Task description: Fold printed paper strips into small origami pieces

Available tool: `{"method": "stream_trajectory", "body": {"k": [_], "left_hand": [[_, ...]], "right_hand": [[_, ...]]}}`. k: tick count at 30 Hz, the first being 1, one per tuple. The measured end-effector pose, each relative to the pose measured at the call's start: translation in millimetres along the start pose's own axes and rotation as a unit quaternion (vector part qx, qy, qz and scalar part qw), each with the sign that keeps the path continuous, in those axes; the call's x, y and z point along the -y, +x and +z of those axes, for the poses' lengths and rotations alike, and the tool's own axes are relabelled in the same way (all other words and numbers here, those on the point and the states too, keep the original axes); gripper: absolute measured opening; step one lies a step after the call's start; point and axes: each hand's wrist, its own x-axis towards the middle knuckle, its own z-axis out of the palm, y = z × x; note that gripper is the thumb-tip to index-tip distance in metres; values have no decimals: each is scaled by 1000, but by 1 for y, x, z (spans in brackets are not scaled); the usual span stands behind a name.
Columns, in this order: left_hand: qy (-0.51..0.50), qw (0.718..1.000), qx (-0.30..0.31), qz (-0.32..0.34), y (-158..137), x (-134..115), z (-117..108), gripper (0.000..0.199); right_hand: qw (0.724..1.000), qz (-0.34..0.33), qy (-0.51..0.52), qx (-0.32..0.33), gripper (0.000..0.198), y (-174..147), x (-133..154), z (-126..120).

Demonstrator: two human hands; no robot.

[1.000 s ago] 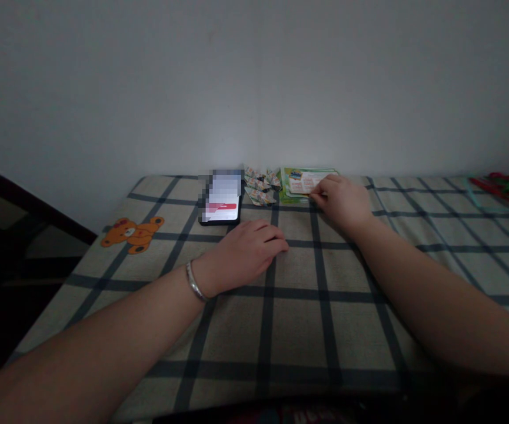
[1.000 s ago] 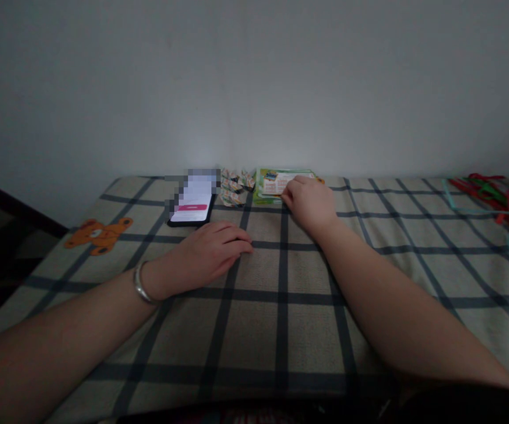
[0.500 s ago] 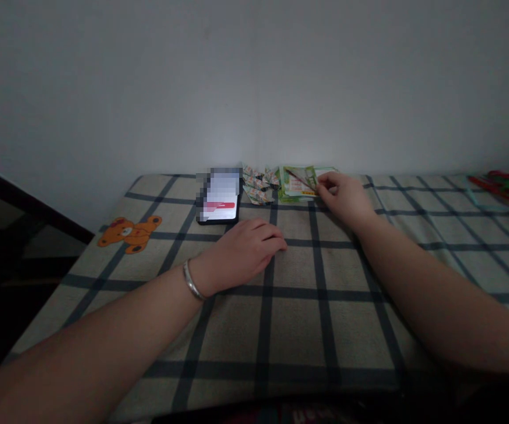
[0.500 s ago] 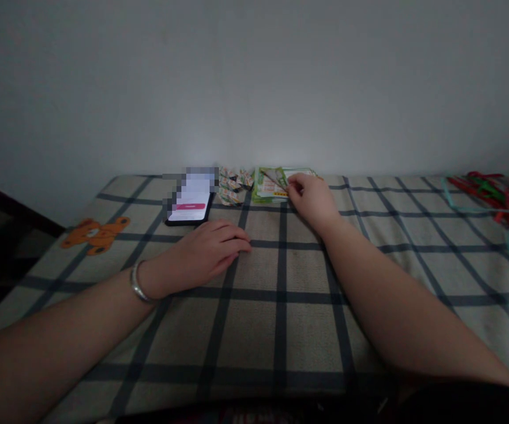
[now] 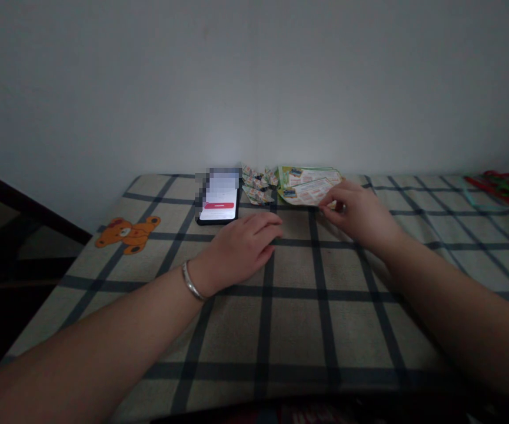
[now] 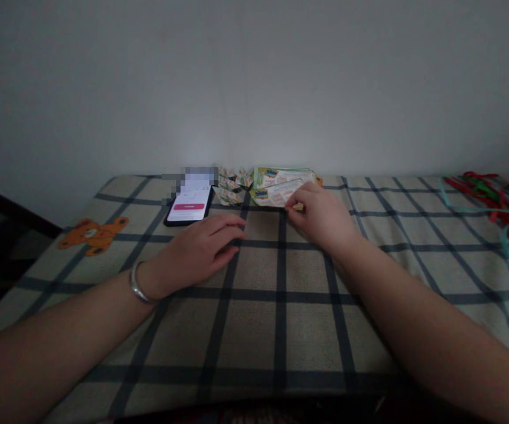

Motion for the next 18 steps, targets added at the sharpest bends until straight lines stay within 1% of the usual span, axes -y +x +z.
{"method": "stream_trajectory", "body": {"k": [4, 6, 8, 10, 13, 16, 18], "left_hand": [[-4, 999, -40, -17, 1, -1, 0, 30], [1, 999, -46, -12, 1, -2, 0, 37], [4, 999, -38, -5, 1, -2, 1, 38], [2, 1000, -25, 1, 2, -1, 1, 35], [0, 1000, -2, 0, 2, 1, 3, 32], [-4, 1000, 24, -3, 1, 4, 4, 31], [-11, 999, 37, -5, 1, 5, 4, 27]], "right_hand": [[998, -18, 47, 27, 10, -22, 3, -7], [997, -32, 56, 38, 11, -30, 4, -6], [995, -29, 70, 57, 11, -35, 5, -3], [993, -27, 86, 76, 11, -36, 6, 2], [989, -53, 86, 108, 11, -35, 8, 6], [978, -91, 120, 144, 12, -33, 9, 7], [968, -125, 144, 164, 12, -33, 9, 6]]}}
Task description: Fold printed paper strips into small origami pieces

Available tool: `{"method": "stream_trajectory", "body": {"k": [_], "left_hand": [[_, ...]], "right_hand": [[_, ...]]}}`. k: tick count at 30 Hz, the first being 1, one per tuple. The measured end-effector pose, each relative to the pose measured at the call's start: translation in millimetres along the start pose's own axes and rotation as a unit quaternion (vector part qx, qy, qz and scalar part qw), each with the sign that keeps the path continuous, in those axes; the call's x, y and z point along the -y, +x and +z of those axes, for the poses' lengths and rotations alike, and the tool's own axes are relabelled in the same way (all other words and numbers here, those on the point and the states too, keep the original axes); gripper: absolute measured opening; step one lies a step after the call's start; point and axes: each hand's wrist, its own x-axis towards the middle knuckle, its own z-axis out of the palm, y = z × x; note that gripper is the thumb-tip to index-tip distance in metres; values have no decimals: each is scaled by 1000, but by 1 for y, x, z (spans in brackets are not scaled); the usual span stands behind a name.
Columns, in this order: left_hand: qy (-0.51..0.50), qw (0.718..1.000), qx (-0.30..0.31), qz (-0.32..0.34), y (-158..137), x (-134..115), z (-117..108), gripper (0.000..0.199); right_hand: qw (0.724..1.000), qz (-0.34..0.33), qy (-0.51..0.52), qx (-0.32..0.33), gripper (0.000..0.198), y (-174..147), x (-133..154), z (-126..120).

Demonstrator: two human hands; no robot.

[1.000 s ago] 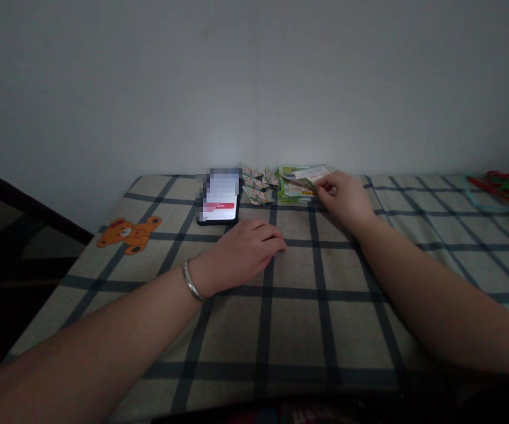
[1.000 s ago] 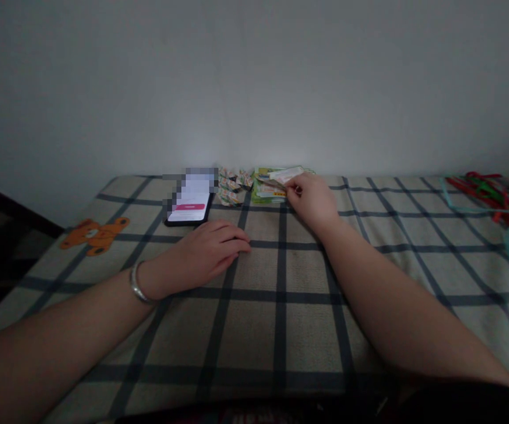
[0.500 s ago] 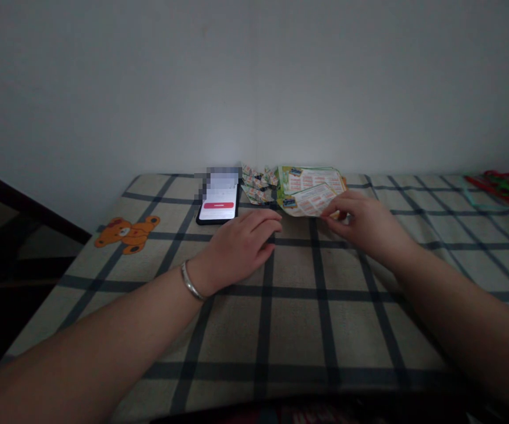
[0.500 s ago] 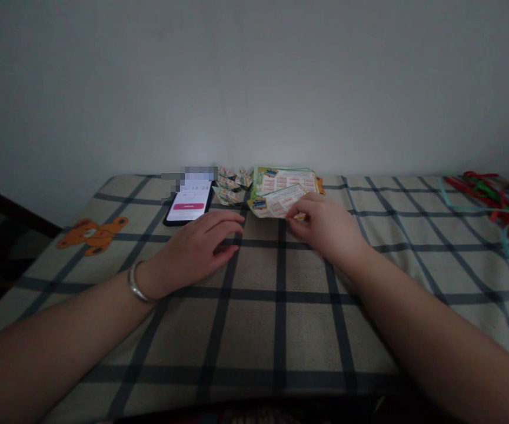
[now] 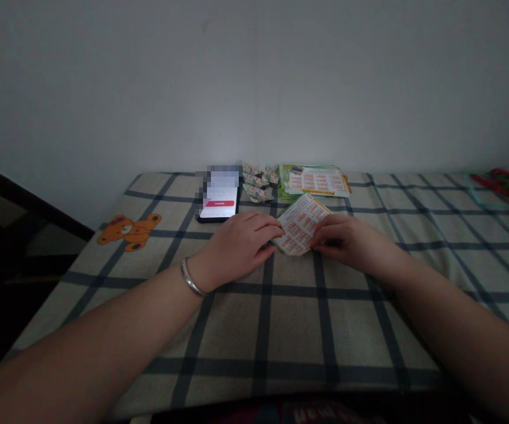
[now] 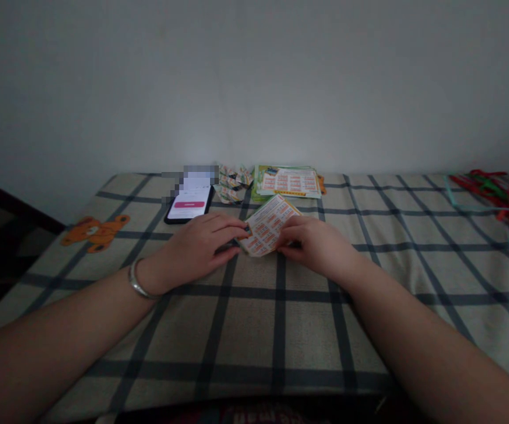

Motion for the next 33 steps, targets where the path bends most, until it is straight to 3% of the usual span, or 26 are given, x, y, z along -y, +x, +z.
{"method": "stream_trajectory", "body": {"k": [3, 7, 18, 24, 29, 33], "left_hand": [[-16, 1000, 19, 13, -1, 1, -1, 26], [-44, 998, 39, 38, -1, 0, -1, 39], [-16, 993, 20, 112, -1, 0, -3, 17], [48, 993, 14, 108, 0, -7, -5, 20], [32, 994, -8, 103, 0, -11, -2, 16], [19, 997, 15, 77, 0, -14, -1, 17]], "right_hand": [[999, -35, 19, 14, 13, -1, 0, 0], [998, -56, 37, 8, 14, 0, -3, 1], [995, -65, 67, 21, 10, 1, -6, 0], [998, -62, 29, 13, 8, 1, -4, 0], [996, -84, 31, 9, 11, -1, -1, -2], [992, -112, 59, 27, 11, 0, 6, 0]]}}
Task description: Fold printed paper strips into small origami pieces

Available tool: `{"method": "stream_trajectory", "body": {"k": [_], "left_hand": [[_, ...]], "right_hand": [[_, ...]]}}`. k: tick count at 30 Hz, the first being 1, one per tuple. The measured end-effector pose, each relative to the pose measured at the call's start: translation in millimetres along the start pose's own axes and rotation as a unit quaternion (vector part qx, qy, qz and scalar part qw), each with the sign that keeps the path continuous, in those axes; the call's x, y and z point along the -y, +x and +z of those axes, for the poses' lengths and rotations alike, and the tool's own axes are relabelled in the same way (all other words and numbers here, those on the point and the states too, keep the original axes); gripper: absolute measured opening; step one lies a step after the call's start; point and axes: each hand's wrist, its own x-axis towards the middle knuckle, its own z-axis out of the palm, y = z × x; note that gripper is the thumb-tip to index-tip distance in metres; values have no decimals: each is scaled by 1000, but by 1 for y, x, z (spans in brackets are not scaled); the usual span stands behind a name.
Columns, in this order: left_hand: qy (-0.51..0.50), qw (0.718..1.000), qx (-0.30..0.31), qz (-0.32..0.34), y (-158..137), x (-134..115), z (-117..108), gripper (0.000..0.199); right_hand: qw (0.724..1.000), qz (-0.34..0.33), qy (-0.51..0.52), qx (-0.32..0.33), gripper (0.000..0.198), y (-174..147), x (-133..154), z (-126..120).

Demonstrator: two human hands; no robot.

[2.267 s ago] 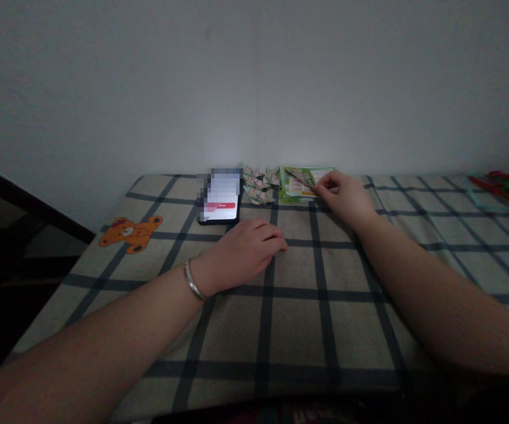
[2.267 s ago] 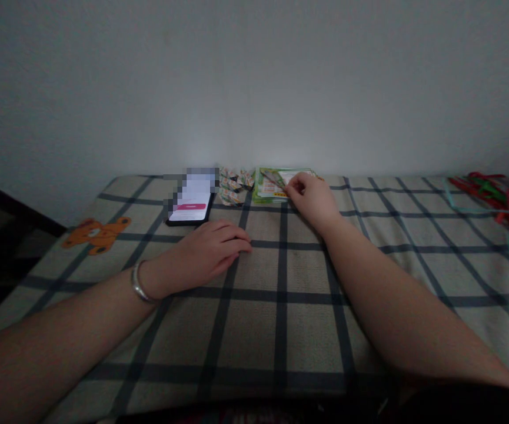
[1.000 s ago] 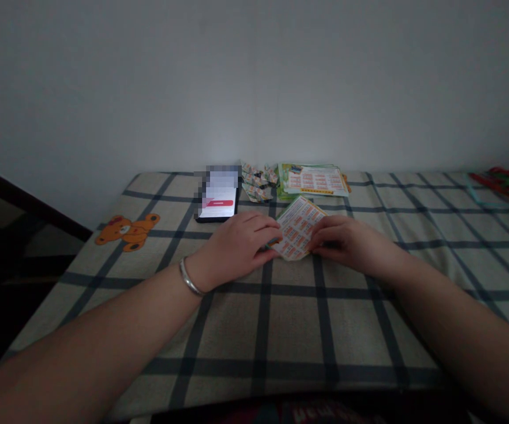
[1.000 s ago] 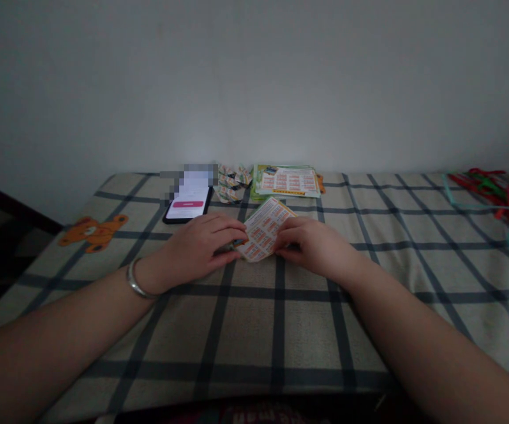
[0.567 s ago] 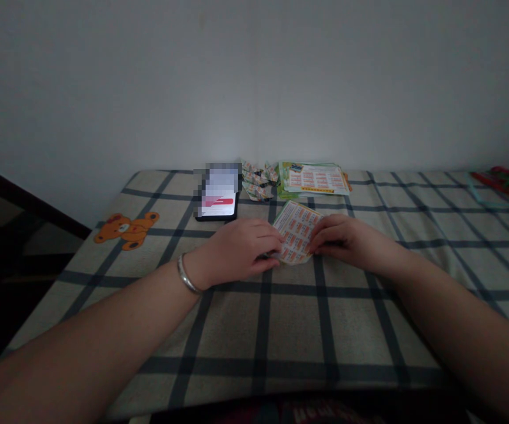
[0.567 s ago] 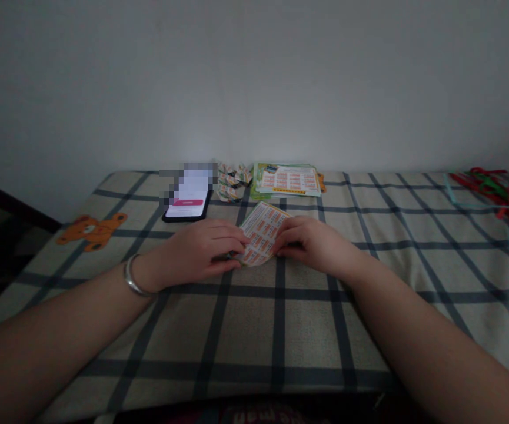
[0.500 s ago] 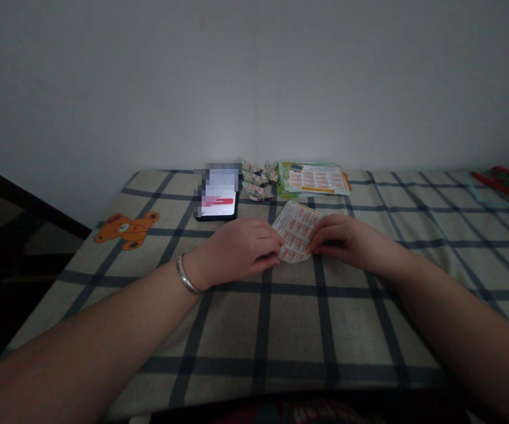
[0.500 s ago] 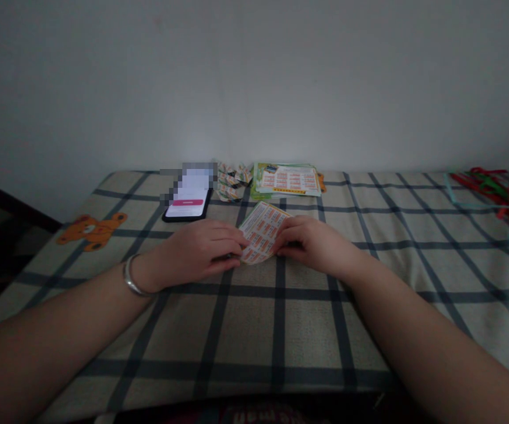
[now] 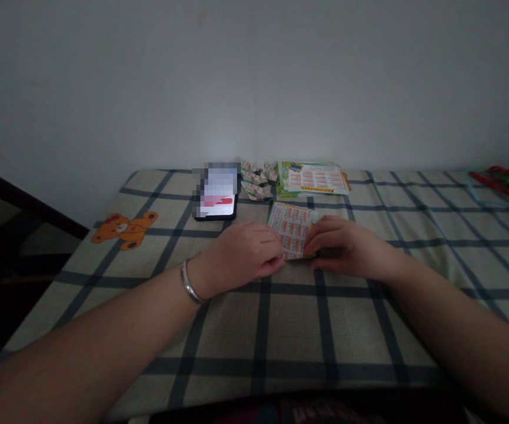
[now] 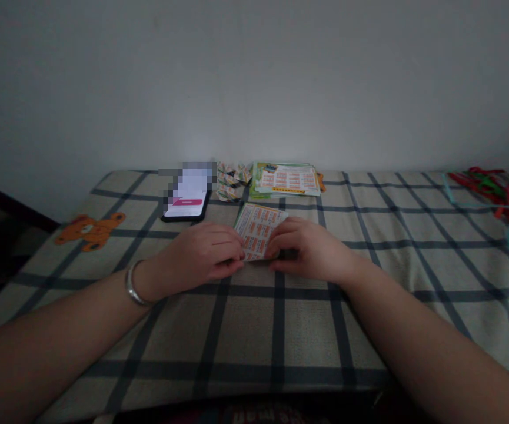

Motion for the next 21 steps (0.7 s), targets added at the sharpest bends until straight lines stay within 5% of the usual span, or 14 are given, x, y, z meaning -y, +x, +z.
{"method": "stream_trajectory", "body": {"k": [7, 21], "left_hand": [[-73, 996, 44, -30, 2, 2, -4, 24], [-44, 994, -12, -101, -2, 10, 5, 29]], "right_hand": [[999, 12, 36, 24, 10, 5, 2, 7], [978, 74, 146, 128, 12, 0, 15, -16]]}}
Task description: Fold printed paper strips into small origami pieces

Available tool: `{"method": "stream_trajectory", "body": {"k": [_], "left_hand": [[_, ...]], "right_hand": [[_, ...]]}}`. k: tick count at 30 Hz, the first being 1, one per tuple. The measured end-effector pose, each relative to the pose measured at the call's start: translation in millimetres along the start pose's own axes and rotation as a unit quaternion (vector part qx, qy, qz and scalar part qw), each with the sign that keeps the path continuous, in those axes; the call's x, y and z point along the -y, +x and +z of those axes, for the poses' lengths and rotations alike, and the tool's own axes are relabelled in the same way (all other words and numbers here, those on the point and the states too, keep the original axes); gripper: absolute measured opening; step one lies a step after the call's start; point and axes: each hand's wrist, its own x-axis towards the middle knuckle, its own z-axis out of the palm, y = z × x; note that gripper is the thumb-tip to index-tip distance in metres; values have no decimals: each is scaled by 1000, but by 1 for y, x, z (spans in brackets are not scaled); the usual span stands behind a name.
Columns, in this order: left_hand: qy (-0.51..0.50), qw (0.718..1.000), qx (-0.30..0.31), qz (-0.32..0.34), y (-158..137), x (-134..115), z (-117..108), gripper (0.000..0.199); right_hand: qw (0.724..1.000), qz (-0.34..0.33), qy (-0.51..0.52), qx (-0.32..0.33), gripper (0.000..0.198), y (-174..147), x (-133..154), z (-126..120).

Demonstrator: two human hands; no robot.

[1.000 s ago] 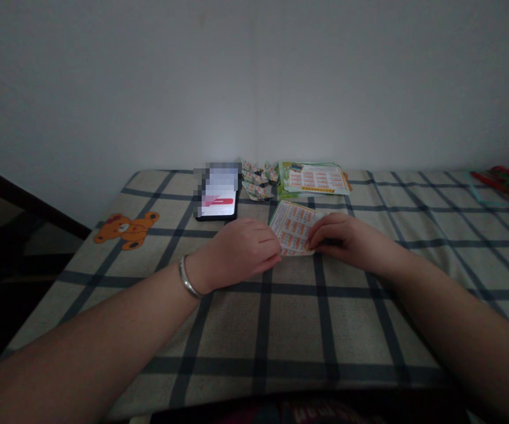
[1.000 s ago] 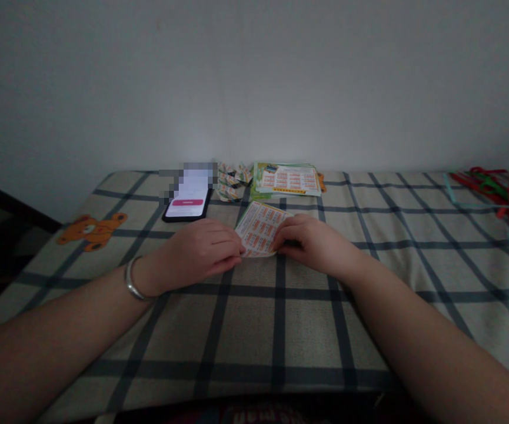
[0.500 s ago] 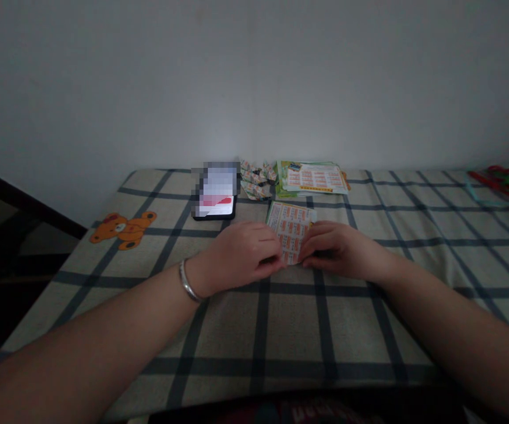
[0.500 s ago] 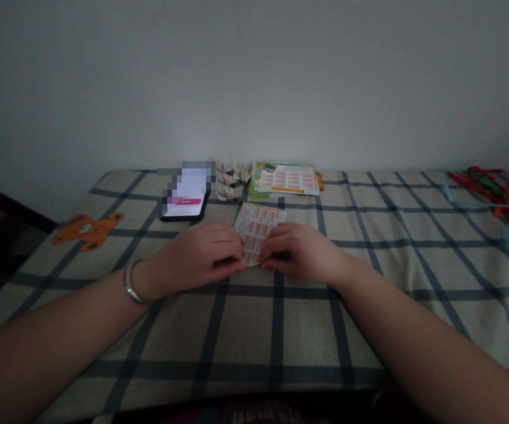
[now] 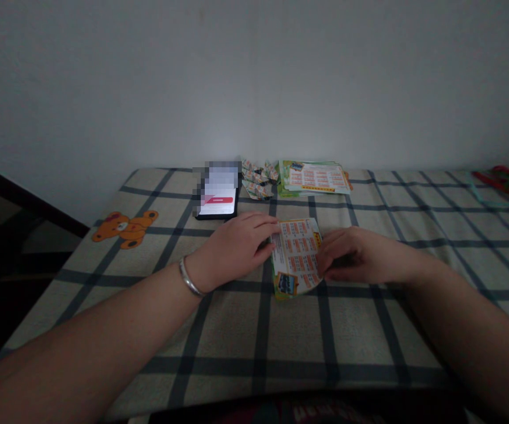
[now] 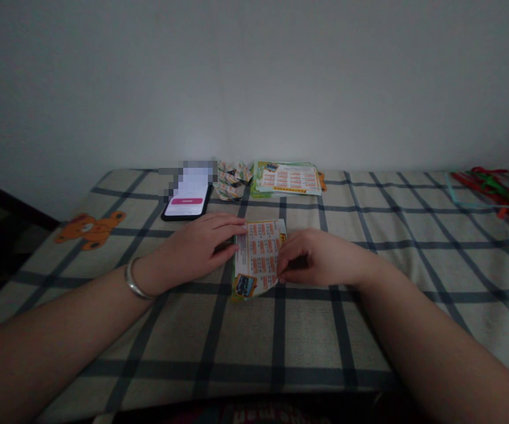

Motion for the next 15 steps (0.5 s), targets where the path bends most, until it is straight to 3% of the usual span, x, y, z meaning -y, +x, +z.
{"method": "stream_trajectory", "body": {"k": [9, 15], "left_hand": [[-27, 998, 26, 55, 0, 3, -1, 27], [-62, 998, 29, 14, 4, -2, -7, 26]], "right_hand": [[982, 85, 156, 59, 13, -7, -7, 1], [987, 137, 81, 5, 18, 0, -10, 7]]}}
